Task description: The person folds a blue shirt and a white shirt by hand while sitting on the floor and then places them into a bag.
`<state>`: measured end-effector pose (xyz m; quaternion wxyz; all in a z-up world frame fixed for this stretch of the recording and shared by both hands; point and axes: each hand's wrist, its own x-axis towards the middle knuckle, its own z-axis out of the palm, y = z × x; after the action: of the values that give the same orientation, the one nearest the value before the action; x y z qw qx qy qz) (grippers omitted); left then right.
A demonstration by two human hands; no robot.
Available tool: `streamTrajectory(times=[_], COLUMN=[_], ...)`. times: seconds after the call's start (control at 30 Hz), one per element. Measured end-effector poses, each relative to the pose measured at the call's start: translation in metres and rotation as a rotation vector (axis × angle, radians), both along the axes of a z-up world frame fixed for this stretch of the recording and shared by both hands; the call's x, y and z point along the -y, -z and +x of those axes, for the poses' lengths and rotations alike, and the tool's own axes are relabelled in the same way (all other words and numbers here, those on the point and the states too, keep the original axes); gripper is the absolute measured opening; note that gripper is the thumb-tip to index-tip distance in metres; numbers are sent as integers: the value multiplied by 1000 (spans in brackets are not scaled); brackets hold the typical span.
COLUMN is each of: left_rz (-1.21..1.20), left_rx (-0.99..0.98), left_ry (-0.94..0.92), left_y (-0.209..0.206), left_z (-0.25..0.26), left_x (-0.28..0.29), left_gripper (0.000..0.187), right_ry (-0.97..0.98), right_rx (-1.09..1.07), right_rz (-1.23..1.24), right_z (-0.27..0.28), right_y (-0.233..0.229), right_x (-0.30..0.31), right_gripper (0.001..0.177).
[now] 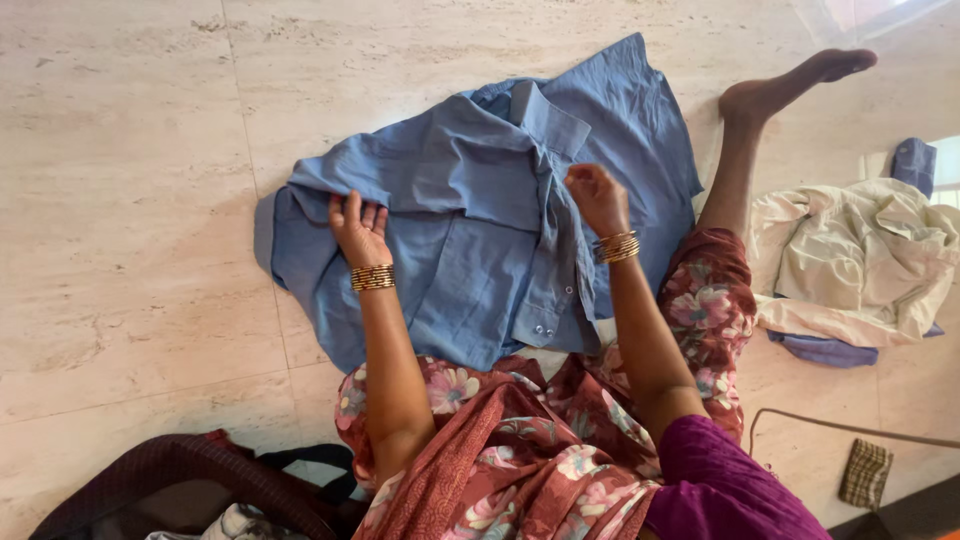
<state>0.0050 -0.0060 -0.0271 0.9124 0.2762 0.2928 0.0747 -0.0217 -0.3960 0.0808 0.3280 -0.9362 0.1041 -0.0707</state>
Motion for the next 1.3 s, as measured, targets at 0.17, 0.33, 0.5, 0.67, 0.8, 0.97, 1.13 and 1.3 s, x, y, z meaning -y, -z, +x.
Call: streamTrajectory(times=[0.17, 0.33, 0.5, 0.67, 0.8, 0.97, 1.13, 1.3], left_rz=[-7, -200, -269, -373, -115, -125, -153, -267], left_rx=[-27, 133, 305, -8, -24, -5, 116, -8], left_ry=[92, -56, -163, -170, 98, 85, 30, -7], left_y=[4, 22, 49, 6, 4, 16, 27, 29], left_z=[0, 3, 11, 9, 2, 9, 17, 18], left_x=[7, -20, -42, -21, 30, 31, 22, 28], left_gripper=[26, 23, 24, 59, 67, 65, 57, 57], right_ry=[-81, -383, -285, -171, -32, -52, 12, 219], right_rx=[308, -63, 332, 198, -163, -190, -203, 121], right_rz=[-298, -291, 2, -266, -591, 283, 1091, -70], right_z=[29, 132, 189, 36, -70, -56, 4, 50], right_y=[1, 4, -53, -40, 36, 57, -9, -19], right_x=[-68, -66, -93, -87, -56, 50, 110, 84], right_gripper=[49, 23, 27, 40, 69, 36, 26, 28])
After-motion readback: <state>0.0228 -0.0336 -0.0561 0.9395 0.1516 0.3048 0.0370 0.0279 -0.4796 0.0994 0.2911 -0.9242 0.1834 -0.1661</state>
